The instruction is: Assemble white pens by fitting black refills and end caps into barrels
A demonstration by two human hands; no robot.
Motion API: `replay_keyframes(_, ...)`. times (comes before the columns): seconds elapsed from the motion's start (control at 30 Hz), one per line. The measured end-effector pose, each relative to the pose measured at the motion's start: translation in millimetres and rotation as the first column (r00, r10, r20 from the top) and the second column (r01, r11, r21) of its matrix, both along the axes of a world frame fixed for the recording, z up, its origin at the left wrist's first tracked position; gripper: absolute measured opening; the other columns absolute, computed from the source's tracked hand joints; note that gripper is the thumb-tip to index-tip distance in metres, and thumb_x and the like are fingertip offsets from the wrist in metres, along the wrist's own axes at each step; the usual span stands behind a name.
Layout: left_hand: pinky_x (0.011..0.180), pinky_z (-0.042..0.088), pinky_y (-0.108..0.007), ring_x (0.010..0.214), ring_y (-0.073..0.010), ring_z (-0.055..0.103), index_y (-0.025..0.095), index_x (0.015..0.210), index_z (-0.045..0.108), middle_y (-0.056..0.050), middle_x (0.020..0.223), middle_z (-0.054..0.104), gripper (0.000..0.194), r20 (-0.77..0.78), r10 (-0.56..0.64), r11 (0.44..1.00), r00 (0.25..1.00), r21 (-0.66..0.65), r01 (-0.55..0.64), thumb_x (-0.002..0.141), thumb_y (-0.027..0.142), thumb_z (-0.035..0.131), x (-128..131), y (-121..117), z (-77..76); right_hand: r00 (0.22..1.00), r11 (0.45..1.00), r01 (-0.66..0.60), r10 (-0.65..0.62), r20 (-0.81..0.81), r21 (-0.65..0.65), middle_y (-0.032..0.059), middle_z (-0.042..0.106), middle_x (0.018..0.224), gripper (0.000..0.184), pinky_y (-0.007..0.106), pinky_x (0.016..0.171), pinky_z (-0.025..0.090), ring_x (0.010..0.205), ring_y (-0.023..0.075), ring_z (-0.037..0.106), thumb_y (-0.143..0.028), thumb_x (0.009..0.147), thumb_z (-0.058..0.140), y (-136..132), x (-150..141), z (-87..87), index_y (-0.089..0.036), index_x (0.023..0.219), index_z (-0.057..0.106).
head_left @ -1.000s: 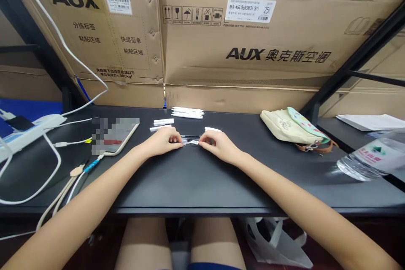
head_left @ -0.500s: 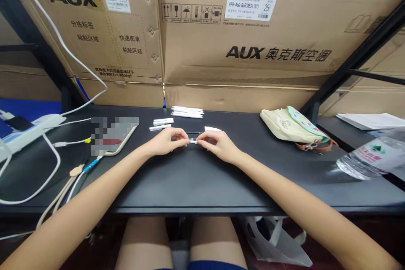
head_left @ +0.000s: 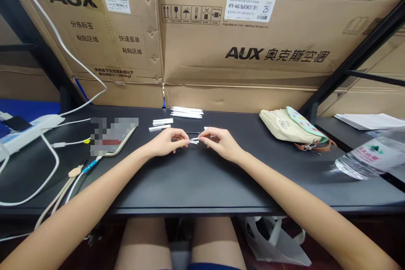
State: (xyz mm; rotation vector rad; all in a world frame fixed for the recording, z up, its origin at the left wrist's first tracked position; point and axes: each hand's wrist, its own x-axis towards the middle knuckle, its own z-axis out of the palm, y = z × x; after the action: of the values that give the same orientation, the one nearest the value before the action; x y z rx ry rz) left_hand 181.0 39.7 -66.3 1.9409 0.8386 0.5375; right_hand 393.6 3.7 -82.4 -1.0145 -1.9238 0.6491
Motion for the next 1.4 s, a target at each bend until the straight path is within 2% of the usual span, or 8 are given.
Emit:
replay_keyframes(0.13,0.046,0.043,-0.019,0.062,-0.0108,0.054,0.013,0.081,0.063,-0.004,0.073,0.062,0.032,0.063,0.018,0.997,0.998,-0.072,-0.013,0.074,0.044,0.061,4,0,-3.9,0.993,0.989,-0.039,0.022,0.117,0.141,0.0048,0.063,0.075,0.021,0.028,0.063,0.047,0.068,0.0141,0.056,-0.032,0.085,0.053,-3,-1,4.1,-0.018,0.079,0.067)
replay_keyframes(0.4,0.059,0.053,-0.025,0.076,-0.0152,0.061,0.013,0.081,0.065,-0.007,0.079,0.067,0.032,0.164,0.051,0.975,0.985,-0.220,-0.014,0.069,0.042,0.069,11,-10,-1.2,0.906,0.980,-0.024,-0.063,-0.419,-0.199,0.0038,0.067,0.070,0.026,0.029,0.058,0.053,0.064,0.0156,0.062,-0.040,0.067,0.072,-4,-16,-5.1,-0.016,0.076,0.070)
replay_keyframes(0.9,0.066,0.054,-0.029,0.079,-0.0171,0.065,0.014,0.073,0.051,-0.005,0.075,0.067,0.033,0.252,0.109,0.969,0.962,-0.242,-0.047,0.068,0.039,0.072,18,-15,-3.3,0.876,0.968,-0.082,-0.044,-0.480,-0.239,0.0036,0.068,0.074,0.027,0.030,0.061,0.055,0.065,0.0149,0.063,-0.033,0.057,0.080,-3,-15,-4.4,-0.016,0.076,0.071)
replay_keyframes(1.03,0.070,0.053,-0.032,0.081,-0.0184,0.063,0.015,0.079,0.054,-0.006,0.081,0.066,0.033,0.128,0.088,0.992,0.988,0.082,-0.100,0.073,0.045,0.065,5,0,2.1,0.850,0.958,-0.035,-0.120,-0.513,-0.283,0.0021,0.067,0.068,0.028,0.031,0.063,0.054,0.058,0.0126,0.061,-0.036,0.057,0.080,0,-14,-4.6,-0.016,0.074,0.070)
replay_keyframes(1.07,0.074,0.051,-0.033,0.084,-0.0185,0.061,0.016,0.082,0.057,-0.006,0.084,0.065,0.031,0.067,0.137,0.951,0.988,0.268,-0.151,0.075,0.046,0.061,-2,7,3.5,0.840,0.958,-0.006,-0.151,-0.522,-0.287,0.0019,0.067,0.068,0.028,0.031,0.063,0.054,0.057,0.0122,0.060,-0.037,0.057,0.079,1,-13,-4.7,-0.016,0.074,0.070)
replay_keyframes(1.17,0.083,0.044,-0.039,0.088,-0.0233,0.055,0.017,0.080,0.062,-0.008,0.085,0.062,0.029,-0.115,0.352,0.704,0.929,0.686,-0.181,0.078,0.045,0.056,-26,30,4.3,0.818,0.956,0.062,-0.212,-0.535,-0.285,0.0015,0.066,0.069,0.031,0.031,0.062,0.054,0.056,0.0110,0.057,-0.040,0.057,0.079,6,-9,-5.7,-0.016,0.074,0.069)
replay_keyframes(1.23,0.080,0.043,-0.038,0.089,-0.0260,0.053,0.016,0.081,0.065,-0.011,0.086,0.059,0.029,-0.239,0.425,0.653,0.873,0.749,-0.113,0.079,0.042,0.053,-37,41,1.4,0.815,0.955,0.077,-0.225,-0.534,-0.285,0.0012,0.065,0.068,0.032,0.031,0.061,0.054,0.054,0.0103,0.056,-0.041,0.057,0.078,8,-7,-6.6,-0.015,0.075,0.069)
replay_keyframes(1.4,0.074,0.043,-0.034,0.083,-0.0252,0.054,0.015,0.078,0.065,-0.012,0.081,0.060,0.027,-0.443,0.483,0.669,0.755,0.744,0.009,0.083,0.035,0.048,-37,44,-4.0,0.817,0.956,0.083,-0.227,-0.531,-0.281,0.0016,0.065,0.068,0.032,0.030,0.059,0.053,0.056,0.0106,0.056,-0.041,0.058,0.078,7,-9,-8.4,-0.015,0.075,0.069)
